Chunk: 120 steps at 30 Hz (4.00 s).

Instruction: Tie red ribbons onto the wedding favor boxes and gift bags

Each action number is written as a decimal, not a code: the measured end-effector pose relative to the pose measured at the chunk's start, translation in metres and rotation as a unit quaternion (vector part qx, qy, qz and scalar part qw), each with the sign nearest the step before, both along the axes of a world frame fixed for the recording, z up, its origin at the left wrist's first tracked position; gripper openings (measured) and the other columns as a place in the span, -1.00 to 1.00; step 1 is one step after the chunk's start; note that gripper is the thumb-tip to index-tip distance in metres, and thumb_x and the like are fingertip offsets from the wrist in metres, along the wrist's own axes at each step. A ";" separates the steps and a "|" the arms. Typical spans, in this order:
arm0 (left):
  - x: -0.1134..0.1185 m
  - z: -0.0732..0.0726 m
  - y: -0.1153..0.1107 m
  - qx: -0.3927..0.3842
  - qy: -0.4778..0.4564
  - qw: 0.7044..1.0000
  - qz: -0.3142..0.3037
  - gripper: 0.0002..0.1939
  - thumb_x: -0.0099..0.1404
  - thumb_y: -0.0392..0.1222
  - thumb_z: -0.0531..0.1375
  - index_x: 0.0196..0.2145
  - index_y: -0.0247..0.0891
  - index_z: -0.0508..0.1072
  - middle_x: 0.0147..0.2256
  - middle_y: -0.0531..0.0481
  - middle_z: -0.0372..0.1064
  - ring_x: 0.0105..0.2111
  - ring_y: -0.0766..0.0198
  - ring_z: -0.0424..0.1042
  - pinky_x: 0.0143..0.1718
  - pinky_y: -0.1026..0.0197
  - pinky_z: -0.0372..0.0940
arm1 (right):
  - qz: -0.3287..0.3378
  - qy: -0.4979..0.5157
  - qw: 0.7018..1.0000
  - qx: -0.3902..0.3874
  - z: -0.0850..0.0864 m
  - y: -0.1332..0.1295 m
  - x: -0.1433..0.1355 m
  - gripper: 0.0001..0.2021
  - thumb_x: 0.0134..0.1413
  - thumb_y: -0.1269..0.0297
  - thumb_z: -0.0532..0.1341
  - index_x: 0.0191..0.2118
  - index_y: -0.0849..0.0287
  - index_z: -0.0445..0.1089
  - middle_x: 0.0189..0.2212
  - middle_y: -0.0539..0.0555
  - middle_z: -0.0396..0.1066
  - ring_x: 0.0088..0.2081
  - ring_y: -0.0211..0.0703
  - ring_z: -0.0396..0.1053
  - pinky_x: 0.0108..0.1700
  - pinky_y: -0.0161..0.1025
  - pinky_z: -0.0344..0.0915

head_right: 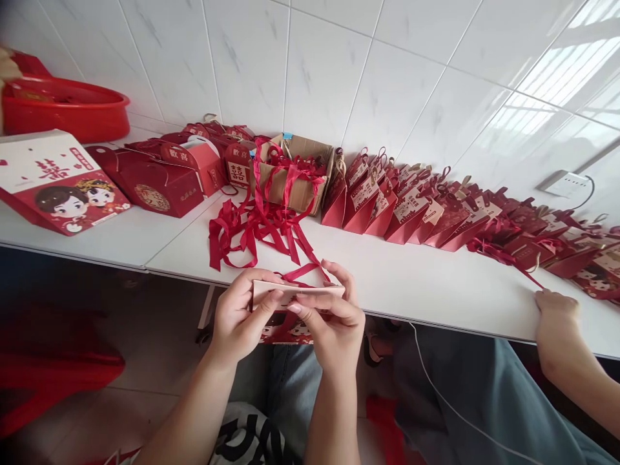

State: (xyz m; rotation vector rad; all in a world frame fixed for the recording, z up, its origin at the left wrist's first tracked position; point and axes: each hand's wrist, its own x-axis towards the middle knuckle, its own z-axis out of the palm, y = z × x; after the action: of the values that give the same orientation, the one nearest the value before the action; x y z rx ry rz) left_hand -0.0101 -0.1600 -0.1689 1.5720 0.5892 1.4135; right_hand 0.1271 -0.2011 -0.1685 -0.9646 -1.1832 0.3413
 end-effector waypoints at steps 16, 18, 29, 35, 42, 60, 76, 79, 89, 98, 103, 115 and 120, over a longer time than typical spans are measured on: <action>-0.002 -0.002 0.001 0.008 -0.013 1.000 -0.020 -0.91 0.33 -0.21 0.17 -0.19 -0.18 0.37 -0.38 0.00 0.51 -0.43 0.23 0.52 -0.41 0.27 0.38 | -0.042 -0.081 0.995 0.051 -0.003 0.002 0.000 -0.85 -0.08 0.42 0.42 -0.33 0.08 0.53 -0.16 0.11 0.43 -0.01 -0.01 0.39 -0.09 -0.07 0.41; -0.002 -0.002 0.001 0.012 -0.003 1.000 -0.003 -0.91 0.32 -0.21 0.18 -0.20 -0.18 0.38 -0.39 0.01 0.50 -0.44 0.24 0.51 -0.40 0.26 0.38 | -0.050 -0.085 0.994 0.051 -0.003 0.003 -0.001 -0.89 -0.08 0.40 0.43 -0.38 0.10 0.52 -0.18 0.12 0.43 -0.01 0.02 0.39 -0.10 -0.06 0.42; -0.004 0.000 0.005 0.062 0.011 0.998 0.013 -0.88 0.34 -0.29 0.17 -0.18 -0.12 0.38 -0.34 0.09 0.47 -0.39 0.38 0.49 -0.35 0.40 0.35 | -0.059 -0.068 0.994 0.060 -0.002 0.004 -0.007 -0.86 -0.13 0.45 0.44 -0.41 0.10 0.53 -0.21 0.10 0.42 -0.05 0.00 0.41 -0.19 -0.12 0.40; -0.005 -0.001 0.006 0.062 0.018 0.998 0.025 -0.90 0.33 -0.26 0.17 -0.19 -0.13 0.37 -0.32 0.08 0.44 -0.40 0.36 0.47 -0.36 0.38 0.33 | -0.041 -0.058 0.996 0.062 0.001 0.003 -0.008 -0.82 -0.13 0.50 0.43 -0.39 0.08 0.53 -0.18 0.08 0.40 -0.05 -0.03 0.41 -0.19 -0.15 0.41; -0.005 -0.002 0.006 0.052 0.007 0.999 0.004 -0.92 0.35 -0.26 0.16 -0.19 -0.15 0.35 -0.36 0.09 0.44 -0.43 0.37 0.45 -0.38 0.37 0.32 | -0.046 -0.064 0.995 0.061 0.000 0.003 -0.009 -0.83 -0.13 0.49 0.44 -0.39 0.11 0.52 -0.18 0.09 0.41 -0.05 -0.02 0.41 -0.17 -0.13 0.41; -0.012 -0.005 0.009 0.104 0.003 0.988 -0.113 -0.76 0.30 -0.25 0.21 -0.09 -0.14 0.30 -0.23 -0.03 0.36 -0.25 0.26 0.42 -0.23 0.25 0.34 | -0.001 0.119 0.990 -0.078 0.002 0.002 -0.018 -0.59 -0.23 0.28 0.49 -0.24 0.14 0.35 -0.38 0.01 0.44 -0.46 -0.24 0.41 -0.46 -0.32 0.32; -0.061 0.002 0.034 0.160 0.131 0.978 0.018 -0.93 0.23 -0.32 0.28 -0.40 -0.25 0.45 -0.42 0.02 0.44 -0.38 0.28 0.46 -0.31 0.25 0.34 | -0.051 0.065 0.996 -0.041 0.005 -0.004 -0.005 -0.66 -0.25 0.36 0.50 -0.46 0.16 0.29 -0.50 -0.05 0.39 -0.46 -0.25 0.36 -0.44 -0.33 0.27; -0.058 0.006 0.022 0.182 -0.026 0.982 0.053 -0.90 0.26 -0.39 0.22 -0.32 -0.24 0.50 -0.36 -0.03 0.49 -0.29 0.17 0.52 -0.21 0.13 0.41 | 0.016 0.020 0.999 -0.031 0.009 -0.010 -0.009 -0.65 -0.25 0.39 0.51 -0.46 0.15 0.29 -0.49 -0.04 0.41 -0.43 -0.22 0.38 -0.40 -0.30 0.30; -0.055 0.019 -0.011 0.099 -0.016 0.995 0.005 -0.84 0.33 -0.34 0.16 -0.18 -0.16 0.47 -0.34 -0.02 0.49 -0.31 0.22 0.49 -0.29 0.22 0.37 | 0.111 -0.108 0.988 -0.023 0.017 -0.020 -0.013 -0.63 -0.26 0.29 0.52 -0.50 0.14 0.27 -0.54 -0.07 0.39 -0.48 -0.23 0.33 -0.40 -0.27 0.27; -0.059 0.027 0.002 0.090 0.111 0.981 -0.134 -0.87 0.26 -0.29 0.23 -0.23 -0.19 0.55 -0.34 -0.05 0.46 -0.31 0.21 0.47 -0.26 0.23 0.35 | 0.116 -0.077 0.989 -0.043 0.015 -0.016 -0.010 -0.67 -0.20 0.25 0.50 -0.49 0.13 0.30 -0.53 -0.03 0.43 -0.48 -0.19 0.39 -0.40 -0.24 0.32; -0.054 0.023 0.005 0.063 0.082 0.991 -0.084 -0.81 0.20 -0.30 0.30 -0.23 -0.12 0.62 -0.25 -0.05 0.53 -0.22 0.18 0.52 -0.20 0.24 0.41 | 0.119 -0.075 0.989 -0.051 0.013 -0.013 -0.011 -0.68 -0.19 0.28 0.49 -0.48 0.13 0.30 -0.52 -0.02 0.41 -0.47 -0.19 0.38 -0.37 -0.23 0.33; -0.048 0.021 -0.005 -0.083 0.023 0.989 -0.119 -0.85 0.19 -0.22 0.33 -0.25 -0.15 0.64 -0.31 -0.07 0.61 -0.35 0.10 0.59 -0.32 0.19 0.47 | 0.121 -0.042 0.989 -0.067 0.012 -0.014 -0.012 -0.65 -0.21 0.27 0.50 -0.50 0.14 0.27 -0.53 -0.03 0.41 -0.47 -0.18 0.40 -0.32 -0.21 0.38; -0.049 0.024 -0.006 -0.057 0.024 0.992 -0.114 -0.87 0.19 -0.25 0.32 -0.26 -0.13 0.64 -0.31 -0.05 0.60 -0.35 0.16 0.58 -0.31 0.23 0.46 | 0.123 -0.032 0.990 -0.061 0.013 -0.015 -0.013 -0.65 -0.23 0.28 0.50 -0.49 0.13 0.28 -0.53 -0.03 0.40 -0.46 -0.18 0.41 -0.36 -0.24 0.39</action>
State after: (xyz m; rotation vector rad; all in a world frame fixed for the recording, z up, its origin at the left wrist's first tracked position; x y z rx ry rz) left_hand -0.0593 -0.1663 -0.1447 1.5333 0.4935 1.1547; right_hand 0.1136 -0.2161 -0.1559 -0.9420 -1.3559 0.5896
